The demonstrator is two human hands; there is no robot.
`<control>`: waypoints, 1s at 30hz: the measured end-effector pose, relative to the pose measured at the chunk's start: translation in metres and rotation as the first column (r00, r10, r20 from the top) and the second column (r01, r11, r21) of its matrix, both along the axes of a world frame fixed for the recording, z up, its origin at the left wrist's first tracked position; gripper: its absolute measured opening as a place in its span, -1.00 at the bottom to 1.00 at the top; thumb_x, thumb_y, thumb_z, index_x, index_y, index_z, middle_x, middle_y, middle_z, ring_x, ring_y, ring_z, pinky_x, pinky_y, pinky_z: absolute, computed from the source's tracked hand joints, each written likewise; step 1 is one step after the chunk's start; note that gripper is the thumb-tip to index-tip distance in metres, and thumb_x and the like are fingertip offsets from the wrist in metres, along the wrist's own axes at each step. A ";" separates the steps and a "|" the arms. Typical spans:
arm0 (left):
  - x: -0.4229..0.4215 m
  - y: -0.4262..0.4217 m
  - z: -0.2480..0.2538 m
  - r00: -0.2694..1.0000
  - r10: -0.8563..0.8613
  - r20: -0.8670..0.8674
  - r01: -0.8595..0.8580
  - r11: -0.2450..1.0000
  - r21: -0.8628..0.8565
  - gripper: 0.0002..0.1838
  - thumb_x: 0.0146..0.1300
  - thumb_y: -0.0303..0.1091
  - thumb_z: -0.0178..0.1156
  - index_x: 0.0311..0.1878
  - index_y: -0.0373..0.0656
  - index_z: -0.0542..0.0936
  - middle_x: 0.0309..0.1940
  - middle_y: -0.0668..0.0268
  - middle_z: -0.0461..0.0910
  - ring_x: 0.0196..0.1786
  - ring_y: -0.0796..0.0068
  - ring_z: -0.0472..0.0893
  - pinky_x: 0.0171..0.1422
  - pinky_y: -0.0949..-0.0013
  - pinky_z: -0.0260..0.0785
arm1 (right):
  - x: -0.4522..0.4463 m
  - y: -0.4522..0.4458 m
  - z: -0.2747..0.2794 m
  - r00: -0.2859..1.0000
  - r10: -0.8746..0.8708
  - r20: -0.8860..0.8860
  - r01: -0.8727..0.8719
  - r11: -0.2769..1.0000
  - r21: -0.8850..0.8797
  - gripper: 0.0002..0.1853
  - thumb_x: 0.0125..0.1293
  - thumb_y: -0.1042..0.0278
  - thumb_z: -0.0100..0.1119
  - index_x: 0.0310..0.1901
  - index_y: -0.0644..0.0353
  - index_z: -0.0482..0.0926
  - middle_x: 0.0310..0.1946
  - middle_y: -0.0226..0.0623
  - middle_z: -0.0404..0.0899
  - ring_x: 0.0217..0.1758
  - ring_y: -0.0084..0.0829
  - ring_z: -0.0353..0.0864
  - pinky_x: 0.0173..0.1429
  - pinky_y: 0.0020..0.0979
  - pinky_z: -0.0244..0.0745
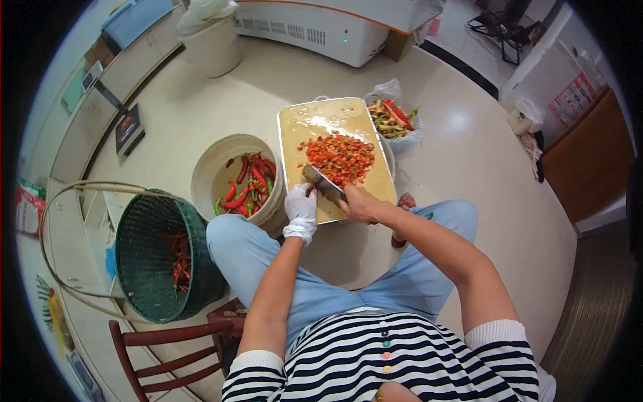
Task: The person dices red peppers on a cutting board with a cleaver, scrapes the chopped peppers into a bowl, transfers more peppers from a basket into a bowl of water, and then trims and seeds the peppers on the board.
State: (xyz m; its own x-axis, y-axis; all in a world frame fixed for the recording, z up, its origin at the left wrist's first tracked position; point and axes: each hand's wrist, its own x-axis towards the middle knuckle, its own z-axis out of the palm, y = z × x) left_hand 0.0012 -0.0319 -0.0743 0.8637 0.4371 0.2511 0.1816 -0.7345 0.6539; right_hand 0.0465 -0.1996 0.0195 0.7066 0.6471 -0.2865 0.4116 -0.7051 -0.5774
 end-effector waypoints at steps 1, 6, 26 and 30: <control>0.000 0.002 -0.001 1.000 0.006 0.004 -0.006 1.000 -0.012 -0.83 0.08 -0.30 0.23 -0.27 -0.10 0.67 -0.28 0.14 0.60 -0.19 0.12 0.58 -0.06 0.22 0.40 | -0.003 0.002 0.012 0.998 -0.021 -0.061 0.020 1.000 -0.024 -0.67 0.29 0.25 0.03 -0.22 0.47 0.37 -0.41 0.24 0.53 -0.30 0.09 0.58 -0.20 -0.10 0.46; -0.004 0.009 -0.008 0.996 -0.020 0.083 0.022 0.999 -0.027 -0.87 0.07 -0.36 0.20 -0.32 -0.13 0.65 -0.37 0.12 0.58 -0.24 0.09 0.57 -0.12 0.16 0.39 | 0.001 0.004 0.010 1.000 0.013 -0.019 -0.014 0.999 -0.047 -0.67 0.26 0.28 0.03 -0.28 0.51 0.48 -0.34 0.30 0.53 -0.21 0.14 0.57 -0.12 -0.06 0.45; -0.010 0.015 0.002 1.000 -0.008 -0.002 0.008 1.000 -0.020 -0.81 -0.02 -0.35 0.29 -0.29 -0.17 0.64 -0.35 0.13 0.58 -0.22 0.11 0.56 -0.10 0.19 0.39 | -0.005 0.020 -0.001 0.996 0.020 0.087 -0.011 0.994 -0.107 -0.71 0.26 0.31 0.03 -0.22 0.46 0.37 -0.36 0.25 0.54 -0.22 0.16 0.57 -0.12 -0.04 0.47; -0.013 0.015 0.001 0.999 0.026 0.022 -0.023 0.995 -0.102 -0.76 0.00 -0.32 0.31 -0.25 -0.18 0.64 -0.32 0.10 0.60 -0.22 0.08 0.58 -0.08 0.21 0.41 | -0.009 0.029 0.018 0.996 -0.029 -0.087 0.006 0.968 -0.251 -0.68 0.25 0.31 0.01 -0.15 0.47 0.40 -0.20 0.29 0.53 -0.04 0.14 0.54 0.02 -0.02 0.44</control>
State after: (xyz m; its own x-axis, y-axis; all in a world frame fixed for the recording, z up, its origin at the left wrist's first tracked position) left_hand -0.0119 -0.0164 -0.0735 0.8468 0.4824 0.2242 0.1826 -0.6594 0.7293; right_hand 0.0373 -0.1702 0.0377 0.6811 0.5344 -0.5004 0.3529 -0.8385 -0.4152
